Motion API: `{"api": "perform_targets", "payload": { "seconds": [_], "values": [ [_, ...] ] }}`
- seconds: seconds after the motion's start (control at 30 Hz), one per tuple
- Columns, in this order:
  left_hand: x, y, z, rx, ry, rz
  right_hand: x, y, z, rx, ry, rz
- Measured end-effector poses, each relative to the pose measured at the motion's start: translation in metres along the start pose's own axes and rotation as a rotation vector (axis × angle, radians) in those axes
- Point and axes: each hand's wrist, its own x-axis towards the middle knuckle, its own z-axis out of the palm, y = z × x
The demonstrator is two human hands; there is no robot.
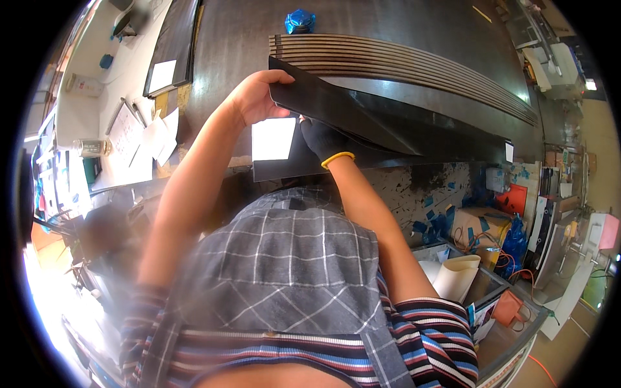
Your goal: The person applies white adhesive tape to black metal strips on a large worktable, handling each piece one by one and marking one with a marker.
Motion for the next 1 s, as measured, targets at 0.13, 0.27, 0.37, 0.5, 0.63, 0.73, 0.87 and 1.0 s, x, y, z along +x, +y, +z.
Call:
{"api": "perform_targets", "payload": {
  "seconds": [0.13,0.27,0.37,0.5,0.63,0.73,0.87,1.0],
  "values": [
    [-0.005,-0.011,-0.015,0.017,-0.047,0.054,0.005,-0.018,-0.013,0.042,0.002,0.02],
    [-0.02,-0.031,-0.043,-0.182,-0.348,0.071,0.007,0.005,0.016,0.037,0.287,-0.133],
    [0.002,-0.066,-0.077,-0.071,-0.361,0.176,0.002,0.014,0.022,-0.055,0.133,-0.084],
    [0.002,-0.072,-0.072,0.389,-0.075,0.172,0.007,0.008,0.011,-0.125,-0.244,0.107],
    [0.014,-0.079,-0.056,1.223,0.074,0.521,-0.004,0.019,0.02,0.075,0.004,0.046],
    [0.031,-0.09,-0.06,1.372,0.226,0.531,-0.006,0.014,0.014,0.114,0.012,0.028],
    [0.032,-0.088,-0.057,1.387,0.226,0.532,-0.009,0.013,0.003,0.239,0.014,0.023],
    [0.036,-0.083,-0.054,1.47,0.165,0.566,-0.009,0.017,0.005,0.255,0.064,0.029]
  ]
}}
